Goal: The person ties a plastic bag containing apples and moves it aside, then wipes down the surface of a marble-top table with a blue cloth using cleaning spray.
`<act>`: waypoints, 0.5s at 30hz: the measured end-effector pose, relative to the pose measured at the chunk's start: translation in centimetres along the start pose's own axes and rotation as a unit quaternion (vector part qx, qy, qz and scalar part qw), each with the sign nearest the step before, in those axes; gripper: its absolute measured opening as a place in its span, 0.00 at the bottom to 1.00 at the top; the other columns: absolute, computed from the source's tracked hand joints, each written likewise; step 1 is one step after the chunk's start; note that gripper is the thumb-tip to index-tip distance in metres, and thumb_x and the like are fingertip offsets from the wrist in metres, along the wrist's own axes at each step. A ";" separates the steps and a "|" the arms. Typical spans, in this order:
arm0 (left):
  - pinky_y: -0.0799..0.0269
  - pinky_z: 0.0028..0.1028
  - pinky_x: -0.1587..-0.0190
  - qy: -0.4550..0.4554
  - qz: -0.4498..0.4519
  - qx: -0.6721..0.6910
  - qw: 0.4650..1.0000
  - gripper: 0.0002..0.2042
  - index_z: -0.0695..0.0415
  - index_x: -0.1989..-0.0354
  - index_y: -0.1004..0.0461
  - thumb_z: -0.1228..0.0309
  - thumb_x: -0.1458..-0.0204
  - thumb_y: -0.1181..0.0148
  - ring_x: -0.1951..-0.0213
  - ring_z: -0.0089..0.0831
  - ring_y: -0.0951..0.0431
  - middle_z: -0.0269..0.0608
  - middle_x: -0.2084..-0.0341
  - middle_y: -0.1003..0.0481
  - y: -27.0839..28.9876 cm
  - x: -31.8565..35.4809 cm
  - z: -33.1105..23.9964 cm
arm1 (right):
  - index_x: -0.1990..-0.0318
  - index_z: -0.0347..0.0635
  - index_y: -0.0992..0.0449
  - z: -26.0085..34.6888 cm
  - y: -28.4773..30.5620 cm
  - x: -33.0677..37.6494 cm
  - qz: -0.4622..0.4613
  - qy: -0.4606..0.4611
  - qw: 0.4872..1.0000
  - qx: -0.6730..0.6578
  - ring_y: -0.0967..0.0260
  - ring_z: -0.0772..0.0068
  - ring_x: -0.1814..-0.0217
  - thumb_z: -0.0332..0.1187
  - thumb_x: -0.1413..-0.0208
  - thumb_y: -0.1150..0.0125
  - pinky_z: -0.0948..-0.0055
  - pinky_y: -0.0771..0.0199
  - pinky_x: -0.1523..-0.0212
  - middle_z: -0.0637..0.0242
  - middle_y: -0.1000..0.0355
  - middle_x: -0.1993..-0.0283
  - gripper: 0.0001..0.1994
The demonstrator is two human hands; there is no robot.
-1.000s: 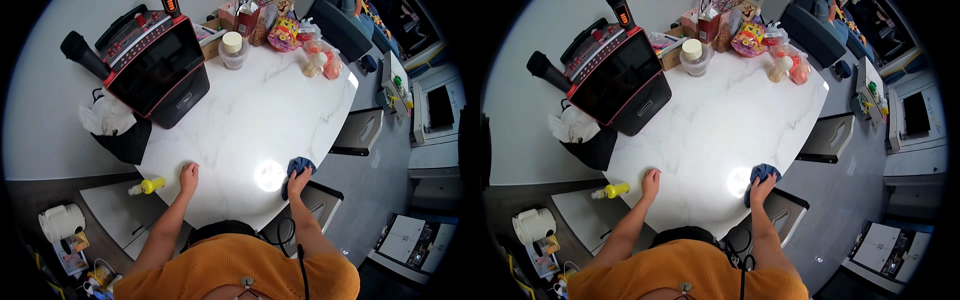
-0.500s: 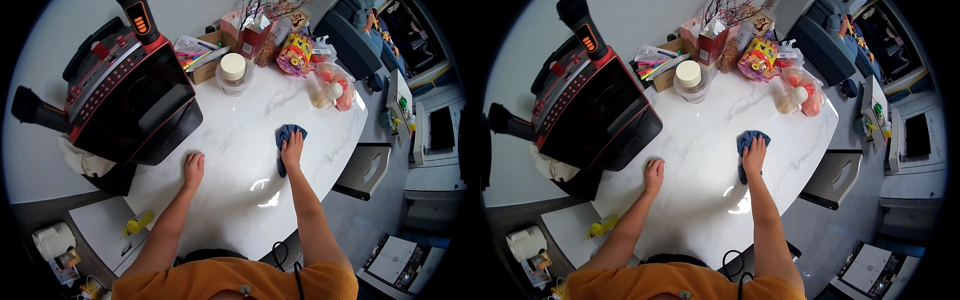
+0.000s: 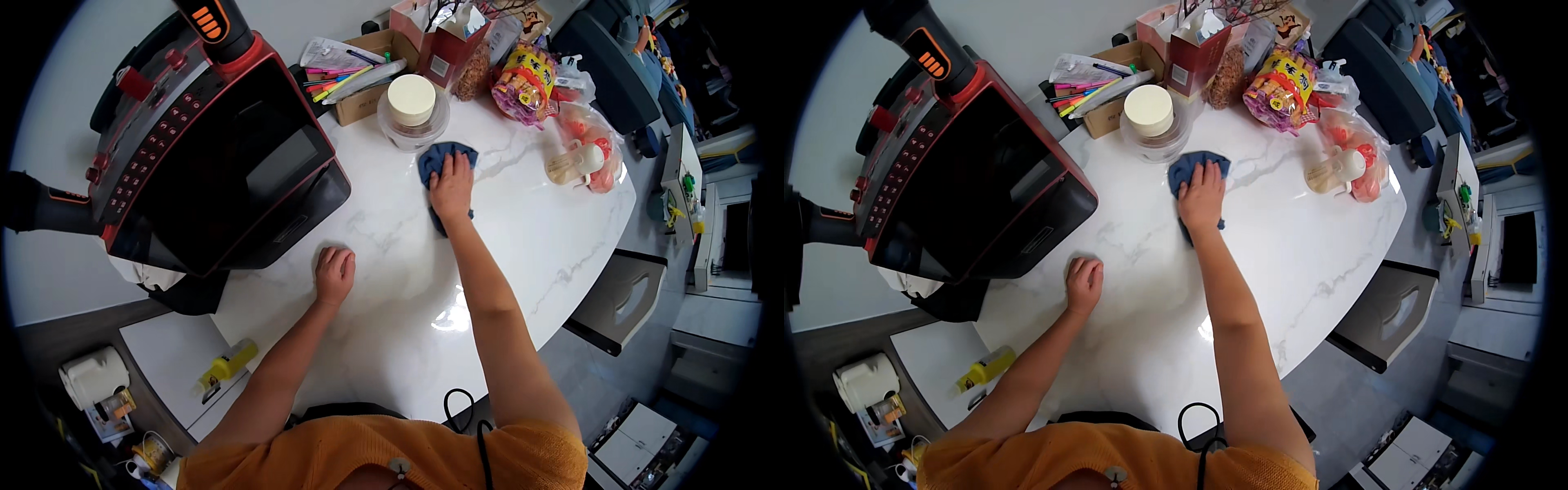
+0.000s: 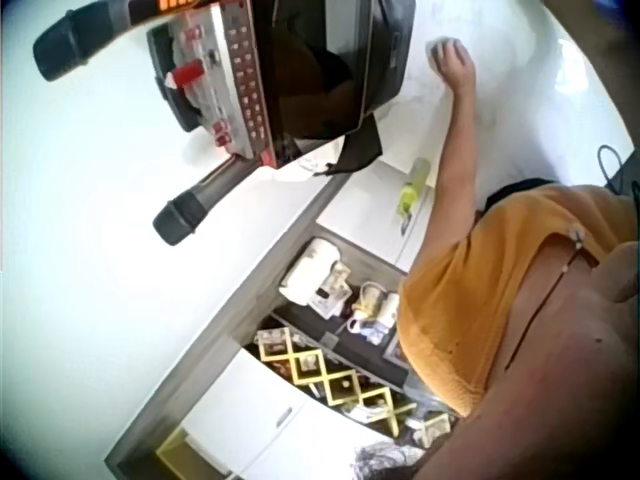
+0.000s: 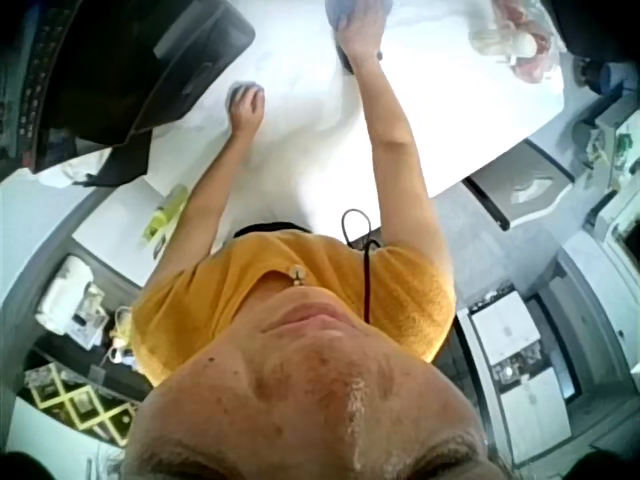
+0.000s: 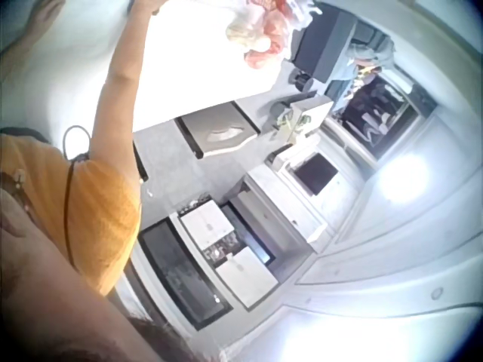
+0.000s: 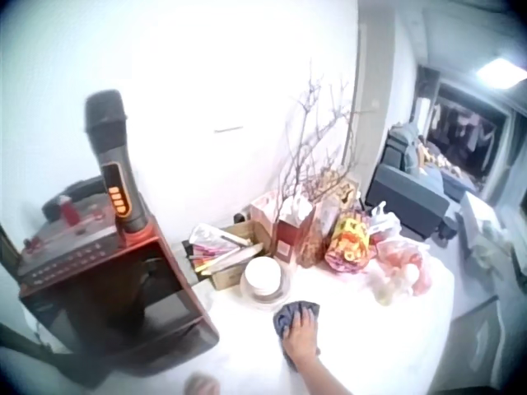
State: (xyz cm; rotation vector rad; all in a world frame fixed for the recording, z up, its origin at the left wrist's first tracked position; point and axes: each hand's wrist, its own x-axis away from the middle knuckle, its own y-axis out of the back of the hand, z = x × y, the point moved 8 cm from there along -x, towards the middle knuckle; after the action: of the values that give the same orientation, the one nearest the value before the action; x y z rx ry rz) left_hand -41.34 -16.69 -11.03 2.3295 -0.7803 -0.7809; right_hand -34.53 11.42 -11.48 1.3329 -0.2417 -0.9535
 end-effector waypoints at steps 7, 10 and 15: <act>0.35 0.35 0.66 0.000 0.011 0.039 0.999 0.03 0.59 0.75 0.30 0.73 0.54 0.46 0.69 0.42 0.31 0.43 0.75 0.31 0.2 0.1 0.3 | 0.49 0.49 0.33 8.7 2.2 6.0 0.133 0.213 0.963 -0.099 0.47 0.56 0.41 0.35 0.57 0.41 0.57 0.47 0.44 0.61 0.40 0.45 0.23; 0.35 0.35 0.66 0.036 0.027 0.073 0.996 0.03 0.59 0.75 0.30 0.73 0.54 0.46 0.69 0.42 0.31 0.43 0.75 0.30 0.7 0.7 0.9 | 0.52 0.53 0.31 6.5 3.5 4.2 0.109 0.105 0.986 -0.073 0.41 0.57 0.49 0.34 0.59 0.39 0.59 0.39 0.52 0.63 0.37 0.50 0.22; 0.34 0.34 0.66 0.032 0.024 0.081 0.996 0.03 0.59 0.76 0.30 0.74 0.55 0.45 0.69 0.42 0.31 0.42 0.75 0.30 1.5 2.2 1.2 | 0.52 0.39 0.33 7.0 2.0 3.8 0.087 0.115 0.982 -0.125 0.41 0.53 0.48 0.30 0.58 0.40 0.63 0.39 0.48 0.56 0.36 0.50 0.22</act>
State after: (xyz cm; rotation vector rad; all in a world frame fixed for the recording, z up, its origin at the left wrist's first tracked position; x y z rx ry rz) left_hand -41.16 -19.59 -11.60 2.4557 -0.8963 -0.6406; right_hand -35.84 3.66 -9.15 1.1565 -0.0568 -0.6538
